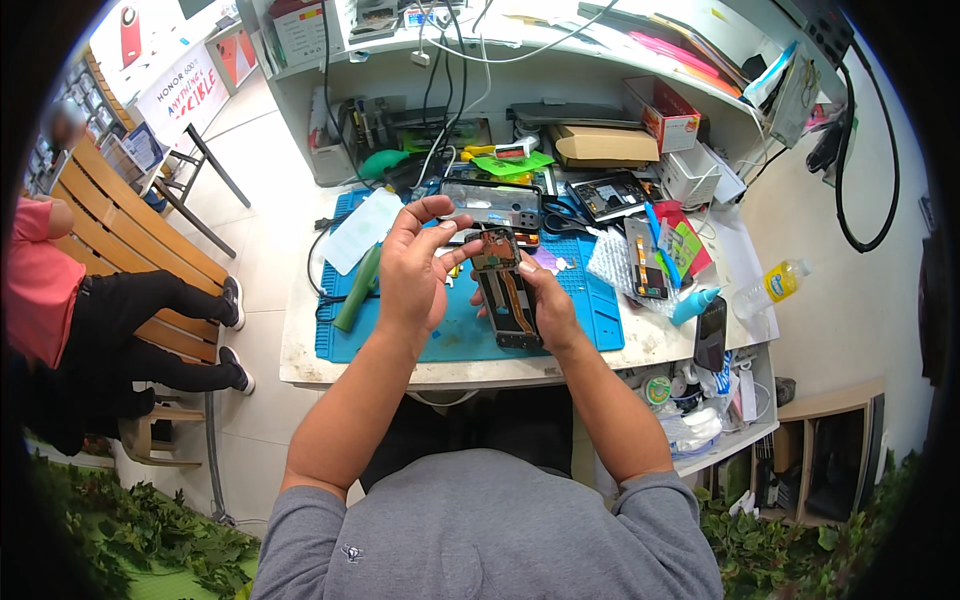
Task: The person uses a screwdriver to pry open the back case of a mobile phone, removes internal components including a green battery-like part, and handles the phone and its parts on a repair bench.
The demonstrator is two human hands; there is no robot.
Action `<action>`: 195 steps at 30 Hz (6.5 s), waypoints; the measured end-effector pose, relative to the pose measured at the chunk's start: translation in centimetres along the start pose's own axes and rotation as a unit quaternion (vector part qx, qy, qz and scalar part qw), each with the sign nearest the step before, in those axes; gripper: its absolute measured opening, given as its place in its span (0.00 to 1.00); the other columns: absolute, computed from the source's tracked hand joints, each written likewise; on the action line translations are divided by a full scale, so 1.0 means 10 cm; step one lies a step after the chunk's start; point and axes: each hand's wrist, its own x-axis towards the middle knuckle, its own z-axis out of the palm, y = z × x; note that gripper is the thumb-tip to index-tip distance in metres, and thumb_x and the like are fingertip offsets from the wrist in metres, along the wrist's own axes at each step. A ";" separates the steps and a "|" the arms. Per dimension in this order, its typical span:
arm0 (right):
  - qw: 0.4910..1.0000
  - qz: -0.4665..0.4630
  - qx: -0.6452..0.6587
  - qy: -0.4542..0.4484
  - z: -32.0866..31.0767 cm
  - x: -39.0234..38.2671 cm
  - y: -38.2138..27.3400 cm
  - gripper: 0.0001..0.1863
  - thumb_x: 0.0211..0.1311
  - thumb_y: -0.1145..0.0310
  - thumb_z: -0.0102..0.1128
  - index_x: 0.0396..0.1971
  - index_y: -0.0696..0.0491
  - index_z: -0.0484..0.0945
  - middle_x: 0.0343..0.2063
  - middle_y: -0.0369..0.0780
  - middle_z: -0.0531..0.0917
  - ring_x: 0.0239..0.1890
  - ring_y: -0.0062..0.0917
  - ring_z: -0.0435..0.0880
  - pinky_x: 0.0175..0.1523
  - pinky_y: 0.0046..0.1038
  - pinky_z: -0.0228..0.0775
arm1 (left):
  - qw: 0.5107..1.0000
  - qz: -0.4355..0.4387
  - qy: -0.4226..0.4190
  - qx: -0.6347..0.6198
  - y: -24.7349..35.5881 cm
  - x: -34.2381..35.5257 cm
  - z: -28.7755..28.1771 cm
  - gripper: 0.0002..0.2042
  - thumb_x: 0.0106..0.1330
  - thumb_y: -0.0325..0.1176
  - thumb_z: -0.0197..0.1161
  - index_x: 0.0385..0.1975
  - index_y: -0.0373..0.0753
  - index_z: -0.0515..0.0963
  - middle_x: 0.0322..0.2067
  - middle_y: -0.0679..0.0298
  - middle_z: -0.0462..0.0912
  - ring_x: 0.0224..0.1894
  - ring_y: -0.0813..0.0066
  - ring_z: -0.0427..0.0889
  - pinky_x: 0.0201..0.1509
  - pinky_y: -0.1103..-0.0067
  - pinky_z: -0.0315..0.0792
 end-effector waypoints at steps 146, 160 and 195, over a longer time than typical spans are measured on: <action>0.688 -0.129 -0.713 -0.048 -0.12 -0.60 -0.26 0.36 0.67 0.60 0.79 0.72 0.58 0.78 0.67 0.52 0.83 0.69 0.49 0.80 0.75 0.47 0.72 | 0.523 0.011 -0.179 0.833 0.07 1.80 -0.71 0.18 0.68 0.39 0.80 0.56 0.41 0.93 0.54 0.50 0.96 0.59 0.49 0.93 0.66 0.60 0.84; 0.694 -0.116 -0.710 -0.040 -0.09 -0.65 -0.30 0.36 0.66 0.62 0.79 0.71 0.59 0.78 0.69 0.53 0.81 0.72 0.50 0.78 0.80 0.47 0.70 | 0.829 0.061 -0.156 0.534 0.57 2.07 -0.58 0.20 0.66 0.38 0.89 0.52 0.34 0.92 0.41 0.66 0.95 0.43 0.80 0.89 0.51 0.78 0.81; 0.645 -0.046 -0.592 0.482 -1.61 -1.85 -1.02 0.44 0.60 0.52 0.90 0.71 0.60 0.81 0.54 0.51 0.89 0.51 0.39 0.88 0.58 0.41 0.82 | 0.925 -0.025 -0.108 0.363 0.67 -0.42 -1.00 0.18 0.89 0.41 0.67 0.60 0.30 0.91 0.26 0.73 0.78 0.22 0.89 0.66 0.24 0.84 0.57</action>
